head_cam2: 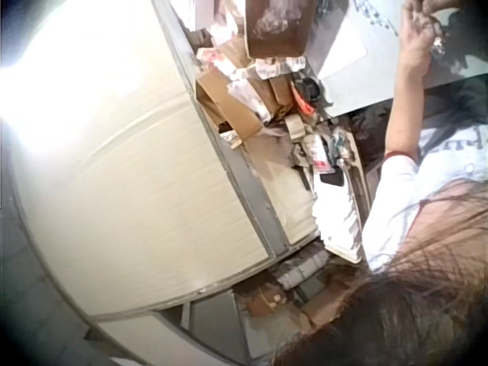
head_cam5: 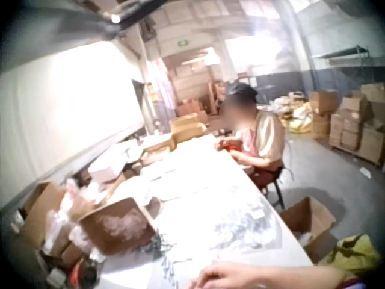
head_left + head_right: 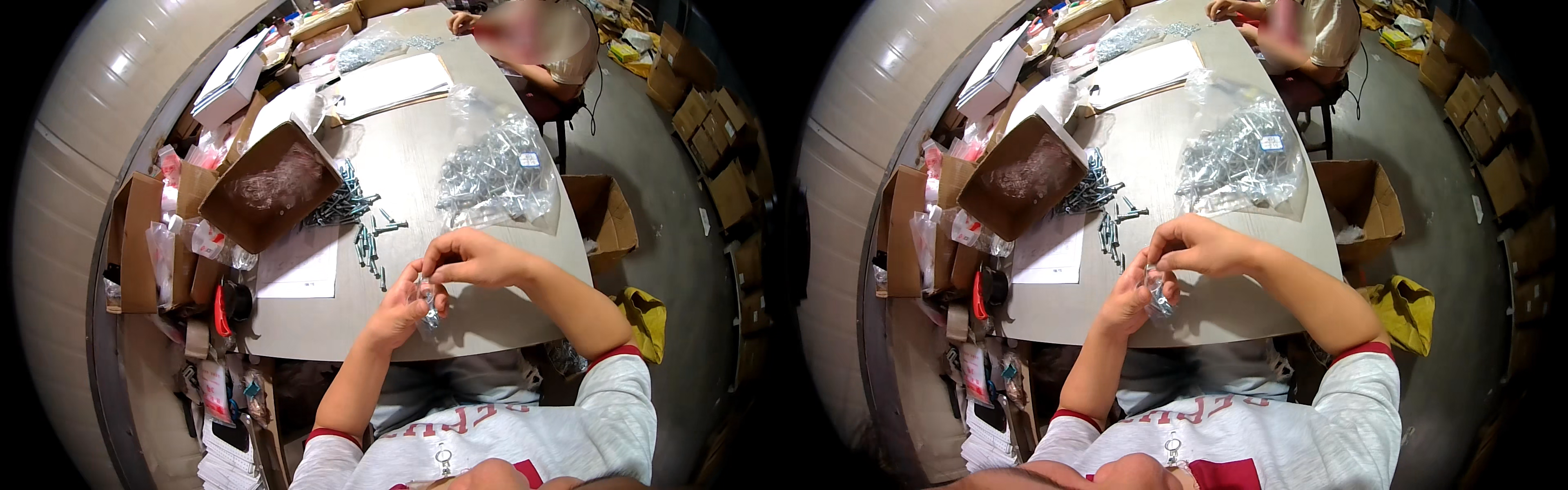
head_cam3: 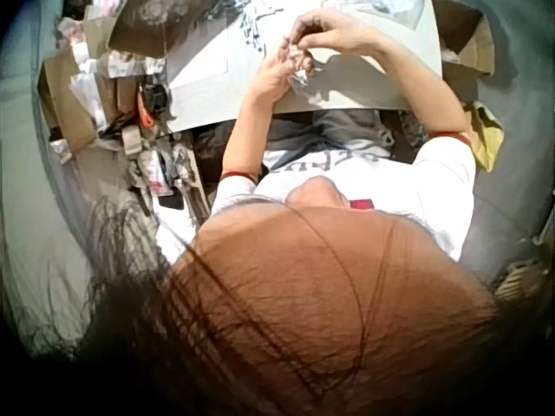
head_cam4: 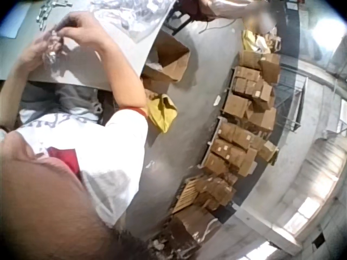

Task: The person picks up small metal screws from a table and places them into small clear plastic bags. They repeatedly gather screws, insert them into bags, and set the filled bags aside. A coworker sits across the table performing similar packaging work.

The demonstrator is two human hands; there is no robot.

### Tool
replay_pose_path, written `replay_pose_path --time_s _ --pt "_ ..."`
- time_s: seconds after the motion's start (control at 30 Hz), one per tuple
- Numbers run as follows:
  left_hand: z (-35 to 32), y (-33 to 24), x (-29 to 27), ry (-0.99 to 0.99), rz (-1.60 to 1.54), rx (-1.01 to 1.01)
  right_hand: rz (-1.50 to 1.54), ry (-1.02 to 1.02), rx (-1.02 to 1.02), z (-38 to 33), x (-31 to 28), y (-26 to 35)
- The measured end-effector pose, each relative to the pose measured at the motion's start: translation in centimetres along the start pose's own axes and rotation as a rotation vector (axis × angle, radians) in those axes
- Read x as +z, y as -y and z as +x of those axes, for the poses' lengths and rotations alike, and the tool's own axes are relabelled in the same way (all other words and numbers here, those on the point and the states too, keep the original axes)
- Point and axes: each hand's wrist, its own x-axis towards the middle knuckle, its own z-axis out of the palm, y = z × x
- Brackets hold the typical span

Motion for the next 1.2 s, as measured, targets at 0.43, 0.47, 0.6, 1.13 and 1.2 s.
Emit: replay_pose_path --time_s 0.43,0.47,0.6,1.13,1.2 --pt "-0.7 0.2 -0.3 -0.111 -0.008 0.024 -0.587 0.094 -0.212 -0.3 2.1 0.1" --pt "-0.7 0.2 -0.1 -0.137 -0.02 0.033 -0.596 0.038 -0.26 -0.1 2.2 -0.4" --pt "-0.6 0.5 -0.6 -0.277 0.064 0.151 -0.552 -0.112 -0.137 -0.2 1.6 0.0" --pt "-0.8 0.8 -1.0 -0.439 0.266 0.39 -0.378 -0.249 -0.182 -0.1 1.7 0.5" --pt "-0.9 0.9 -0.9 -0.445 0.277 0.407 -0.541 -0.172 -0.132 -0.1 1.4 0.2"
